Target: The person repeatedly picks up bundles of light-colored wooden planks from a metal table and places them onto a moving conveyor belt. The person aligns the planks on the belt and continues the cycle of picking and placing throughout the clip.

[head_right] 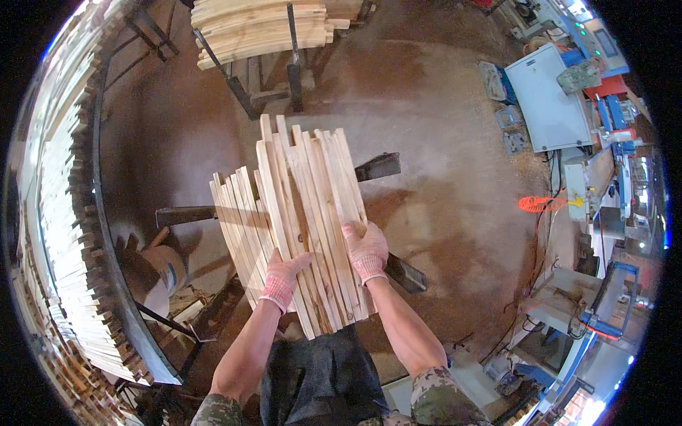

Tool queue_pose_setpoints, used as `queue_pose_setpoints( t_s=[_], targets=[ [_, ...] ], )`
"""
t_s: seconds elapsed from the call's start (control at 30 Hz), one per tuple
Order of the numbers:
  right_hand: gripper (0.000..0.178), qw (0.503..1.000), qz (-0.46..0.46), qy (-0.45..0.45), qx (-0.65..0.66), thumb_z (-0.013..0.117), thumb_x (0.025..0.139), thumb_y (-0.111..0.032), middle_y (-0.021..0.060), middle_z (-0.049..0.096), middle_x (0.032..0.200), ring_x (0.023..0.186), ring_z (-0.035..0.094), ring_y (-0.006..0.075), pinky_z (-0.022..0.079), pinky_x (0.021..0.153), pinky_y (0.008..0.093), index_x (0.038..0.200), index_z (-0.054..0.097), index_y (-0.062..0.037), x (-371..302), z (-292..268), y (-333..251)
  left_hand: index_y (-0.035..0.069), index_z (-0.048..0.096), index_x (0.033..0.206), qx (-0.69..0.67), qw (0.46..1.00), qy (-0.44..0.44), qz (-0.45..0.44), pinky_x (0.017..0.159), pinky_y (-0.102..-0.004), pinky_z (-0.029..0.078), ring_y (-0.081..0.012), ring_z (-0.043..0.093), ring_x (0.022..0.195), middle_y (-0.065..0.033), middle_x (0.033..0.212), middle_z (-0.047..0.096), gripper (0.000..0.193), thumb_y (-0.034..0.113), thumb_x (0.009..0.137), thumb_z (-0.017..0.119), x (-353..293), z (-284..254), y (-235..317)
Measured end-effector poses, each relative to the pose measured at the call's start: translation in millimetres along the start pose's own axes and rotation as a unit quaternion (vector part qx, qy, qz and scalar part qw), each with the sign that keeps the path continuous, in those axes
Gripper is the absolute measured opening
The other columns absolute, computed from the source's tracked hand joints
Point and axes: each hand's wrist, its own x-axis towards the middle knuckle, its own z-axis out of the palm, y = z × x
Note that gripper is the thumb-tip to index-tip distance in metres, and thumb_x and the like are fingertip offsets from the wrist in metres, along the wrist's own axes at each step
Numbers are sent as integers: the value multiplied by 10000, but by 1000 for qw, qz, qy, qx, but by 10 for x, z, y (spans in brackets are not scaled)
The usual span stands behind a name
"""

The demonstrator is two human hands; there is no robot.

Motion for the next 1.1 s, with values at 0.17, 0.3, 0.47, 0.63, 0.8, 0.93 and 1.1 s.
queue_pose_setpoints(
  t_s=[0.17, 0.3, 0.47, 0.63, 0.8, 0.93, 1.1],
  targets=[
    [808, 994, 1, 5, -105, 782, 860, -692, 295, 735, 1178, 1161, 693, 475, 556, 993, 540, 1221, 715, 27, 240, -14, 26, -159, 50, 1671, 62, 997, -19, -53, 1144, -405, 528, -358, 621, 1368, -360, 1535, 527, 1372, 280, 785, 1002, 482, 16, -196],
    [882, 992, 13, -36, -118, 799, 845, -678, 309, 708, 1261, 1216, 668, 475, 535, 1049, 541, 1350, 670, 34, 233, -73, -106, -152, 146, 1642, 45, 995, -56, -64, 1131, -394, 538, -342, 646, 1323, -329, 1496, 569, 1261, 307, 817, 981, 754, -128, -468],
    [806, 988, -17, 8, -153, 787, 895, -616, 327, 707, 1228, 1172, 673, 494, 540, 1019, 543, 1314, 659, 61, 217, 45, -15, -76, 356, 1600, 431, 883, -185, -7, 1020, -398, 613, -295, 722, 1093, -233, 1324, 686, 811, 356, 1034, 745, 921, -250, -402],
    [993, 988, 7, -72, -137, 732, 958, -578, 329, 596, 1454, 1323, 601, 479, 497, 1118, 548, 1660, 326, -6, 146, 392, 251, 7, 727, 1316, 607, 762, -100, -202, 772, -426, 631, -242, 718, 716, -160, 902, 752, 816, 749, 998, 609, 991, -79, 218],
    [987, 985, 34, -121, -114, 737, 958, -474, 320, 567, 1511, 1359, 576, 493, 488, 1128, 552, 1703, 260, -36, 38, 566, 412, -9, 745, 830, 583, 786, -52, -198, 675, -411, 584, -231, 721, 683, -136, 758, 729, 855, 805, 996, 545, 1021, -106, 152],
    [958, 989, 32, -126, -74, 743, 954, -453, 324, 597, 1472, 1331, 600, 487, 496, 1116, 548, 1690, 294, -35, 141, 566, 498, -46, 786, 941, 498, 842, -56, -202, 599, -380, 560, -223, 714, 669, -164, 770, 726, 740, 662, 1045, 599, 1108, -241, -17],
    [916, 993, 52, -98, -38, 713, 989, -446, 371, 562, 1507, 1412, 552, 480, 437, 1195, 490, 1645, 340, 74, 276, 607, 436, -89, 778, 1173, 513, 836, -15, -196, 725, -378, 634, -258, 785, 762, -204, 856, 782, 727, 607, 1054, 606, 976, -319, -57]
  ],
)
